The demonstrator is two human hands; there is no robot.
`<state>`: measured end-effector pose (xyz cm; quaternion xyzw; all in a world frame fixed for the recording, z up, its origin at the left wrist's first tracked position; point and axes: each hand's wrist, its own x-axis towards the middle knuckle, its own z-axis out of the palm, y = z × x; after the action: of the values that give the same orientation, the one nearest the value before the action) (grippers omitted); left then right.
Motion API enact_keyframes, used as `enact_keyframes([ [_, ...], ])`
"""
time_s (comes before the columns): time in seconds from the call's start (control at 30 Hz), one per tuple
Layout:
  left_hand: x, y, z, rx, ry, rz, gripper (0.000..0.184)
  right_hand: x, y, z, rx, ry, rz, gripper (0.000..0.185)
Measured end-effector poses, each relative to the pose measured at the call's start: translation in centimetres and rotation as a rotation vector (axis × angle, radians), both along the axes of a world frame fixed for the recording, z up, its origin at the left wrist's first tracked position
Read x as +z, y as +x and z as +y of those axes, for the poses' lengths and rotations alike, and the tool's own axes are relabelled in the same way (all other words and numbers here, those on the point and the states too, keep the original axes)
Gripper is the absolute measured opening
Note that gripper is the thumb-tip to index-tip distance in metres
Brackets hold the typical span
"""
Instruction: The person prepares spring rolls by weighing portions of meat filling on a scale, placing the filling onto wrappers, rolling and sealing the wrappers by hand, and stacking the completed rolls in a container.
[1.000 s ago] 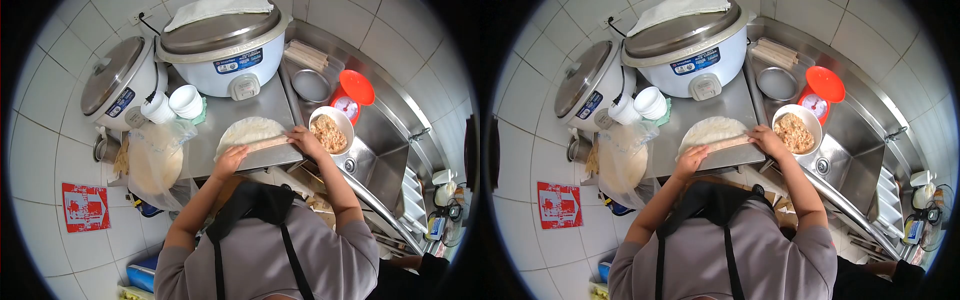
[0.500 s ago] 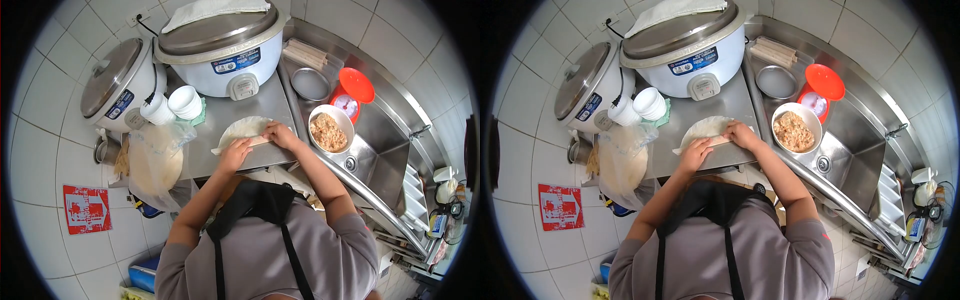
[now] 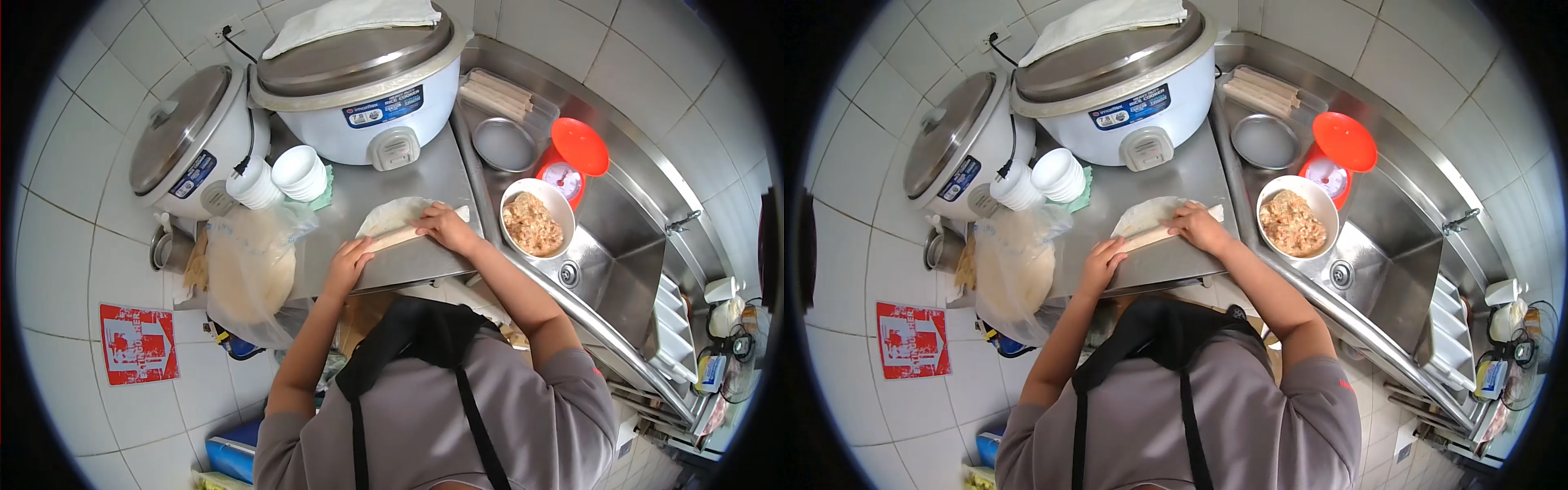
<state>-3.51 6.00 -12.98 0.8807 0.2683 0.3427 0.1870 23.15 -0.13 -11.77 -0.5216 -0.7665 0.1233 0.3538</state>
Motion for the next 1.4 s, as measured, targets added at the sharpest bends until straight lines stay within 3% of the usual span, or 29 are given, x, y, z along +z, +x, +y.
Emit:
enact_keyframes([
  [0.17, 0.1, 1.1, -1.0, 0.022, -0.005, -0.006, 0.031, 1.4, 2.7, 0.3, -0.151, -0.037, -0.184, 0.028],
  [0.27, 0.4, 1.4, -1.6, 0.033, -0.020, -0.039, 0.030, 0.4, 8.9, 3.0, -0.809, -0.077, -0.543, 0.041],
  [0.33, 0.8, 1.5, -1.9, 0.057, -0.027, -0.014, 0.031, 1.4, 14.4, 3.3, -0.944, -0.168, -0.642, 0.050],
  [0.37, 0.9, 1.5, -2.0, 0.072, -0.029, -0.002, 0.031, 1.5, 16.3, 3.5, -1.035, -0.340, -0.686, 0.053],
  [0.4, 0.9, 1.5, -2.0, 0.079, 0.000, 0.000, 0.031, 1.1, 17.9, 3.8, -1.032, -0.519, -0.672, 0.055],
  [0.53, 1.2, 1.0, -2.0, 0.131, 0.121, 0.041, 0.032, 1.3, 18.8, 4.1, -0.928, -0.706, -0.645, 0.056],
  [0.67, 1.2, 1.0, -2.2, 0.218, 0.149, 0.072, 0.033, 3.0, 17.6, 3.7, -0.943, -0.620, -0.449, 0.057],
  [0.73, 1.2, 1.0, -2.2, 0.233, 0.146, 0.058, 0.034, 4.8, 14.7, 3.9, -0.851, -0.595, -0.221, 0.057],
  [0.8, 1.2, 1.0, -2.3, 0.257, 0.144, 0.060, 0.036, 5.4, 8.5, 3.2, -0.563, -0.381, -0.172, 0.050],
  [0.83, 1.2, 1.0, -2.3, 0.273, 0.143, 0.069, 0.038, 1.2, 6.8, 4.5, -0.354, -0.300, -0.296, 0.045],
  [0.9, 1.0, 0.8, -2.3, 0.293, 0.135, 0.072, 0.041, 3.4, -2.5, 3.1, -0.439, -0.529, -0.113, 0.043],
  [0.97, 0.6, 0.8, -2.2, 0.302, 0.119, 0.055, 0.045, -1.3, -6.9, 3.9, -0.228, -0.315, -0.179, 0.049],
  [1.07, 0.5, 0.8, -2.1, 0.270, 0.061, 0.019, 0.048, -1.1, -9.2, 3.8, -0.045, -0.270, -0.313, 0.059],
  [1.17, 0.8, 0.8, -2.3, 0.300, 0.017, 0.053, 0.051, 3.1, -7.5, 2.5, -0.442, -0.515, -0.301, 0.063],
  [1.2, 0.8, 0.8, -2.1, 0.301, 0.014, 0.050, 0.051, 2.6, -6.8, 2.5, -0.453, -0.450, -0.401, 0.063],
  [1.4, 0.3, 0.7, -2.0, 0.276, -0.039, 0.036, 0.052, 2.4, -7.7, 3.1, -0.106, -0.420, -0.361, 0.054],
])
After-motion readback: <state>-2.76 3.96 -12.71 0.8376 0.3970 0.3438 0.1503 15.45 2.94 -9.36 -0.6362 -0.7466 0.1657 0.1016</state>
